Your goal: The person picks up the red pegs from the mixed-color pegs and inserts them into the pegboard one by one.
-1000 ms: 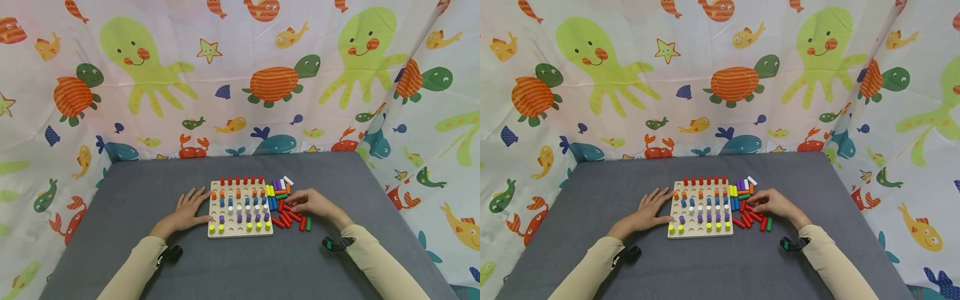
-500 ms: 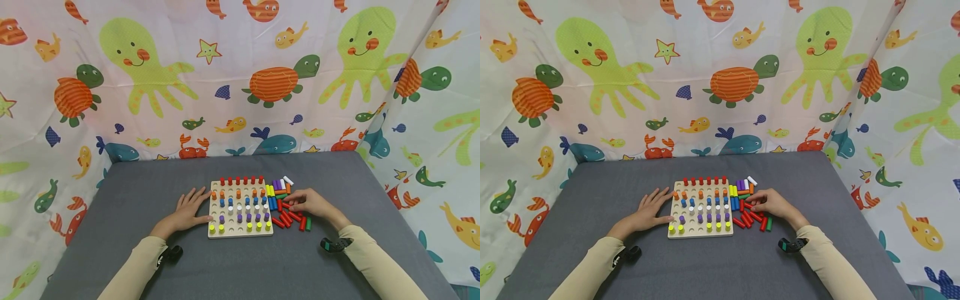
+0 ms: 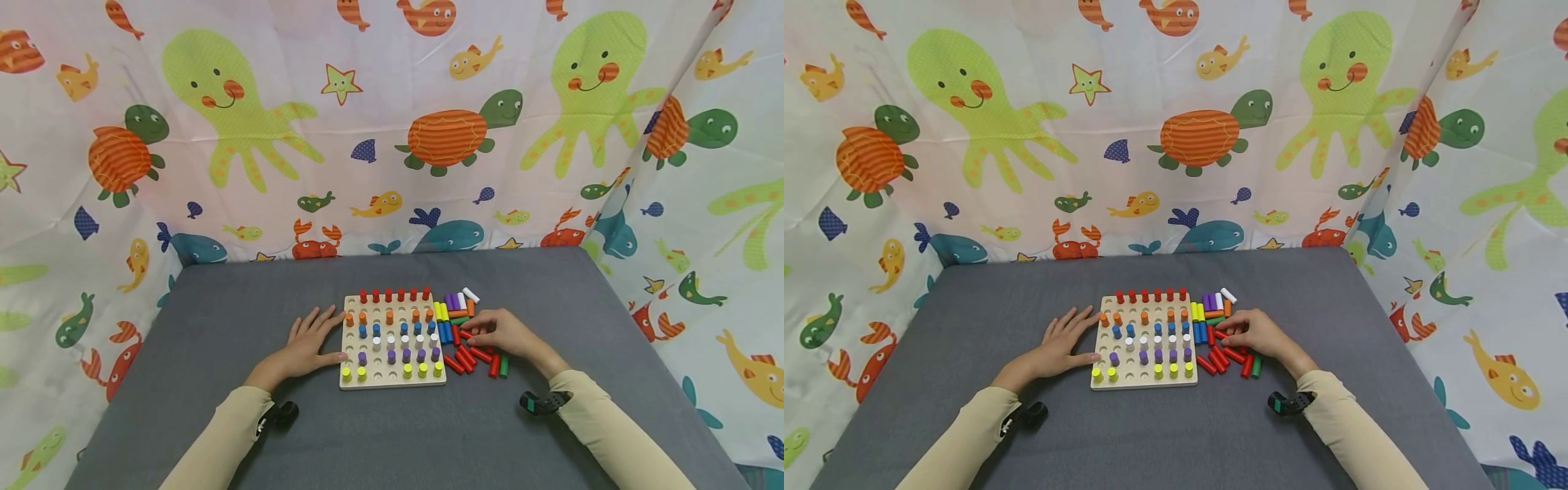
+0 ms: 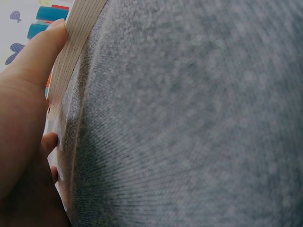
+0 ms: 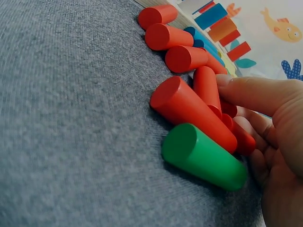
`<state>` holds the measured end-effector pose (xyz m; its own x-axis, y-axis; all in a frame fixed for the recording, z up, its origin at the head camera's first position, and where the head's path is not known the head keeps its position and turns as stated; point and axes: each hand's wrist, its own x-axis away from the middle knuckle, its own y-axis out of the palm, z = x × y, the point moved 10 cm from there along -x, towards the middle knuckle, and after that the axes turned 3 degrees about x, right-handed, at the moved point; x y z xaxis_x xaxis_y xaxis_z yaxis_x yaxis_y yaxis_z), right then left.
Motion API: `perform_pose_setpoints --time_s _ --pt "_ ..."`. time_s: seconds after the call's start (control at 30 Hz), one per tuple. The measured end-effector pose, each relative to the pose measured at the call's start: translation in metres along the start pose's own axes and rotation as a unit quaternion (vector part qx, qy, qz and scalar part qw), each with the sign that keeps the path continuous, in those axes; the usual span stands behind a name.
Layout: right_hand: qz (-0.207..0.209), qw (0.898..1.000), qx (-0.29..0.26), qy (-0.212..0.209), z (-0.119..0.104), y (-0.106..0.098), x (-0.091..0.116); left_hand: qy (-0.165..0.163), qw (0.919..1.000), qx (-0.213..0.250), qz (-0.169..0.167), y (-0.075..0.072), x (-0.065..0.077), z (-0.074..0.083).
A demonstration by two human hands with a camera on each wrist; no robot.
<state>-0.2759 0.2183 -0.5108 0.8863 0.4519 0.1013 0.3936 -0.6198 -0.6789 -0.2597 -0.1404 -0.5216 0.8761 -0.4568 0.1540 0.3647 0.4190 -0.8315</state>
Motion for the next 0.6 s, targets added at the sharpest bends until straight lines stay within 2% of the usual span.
perform_pose_setpoints --time_s 0.6 --pt "0.014 1.0 -0.009 -0.022 -0.0027 -0.0047 0.0007 0.002 1.0 -0.005 0.001 0.0001 -0.0002 -0.002"
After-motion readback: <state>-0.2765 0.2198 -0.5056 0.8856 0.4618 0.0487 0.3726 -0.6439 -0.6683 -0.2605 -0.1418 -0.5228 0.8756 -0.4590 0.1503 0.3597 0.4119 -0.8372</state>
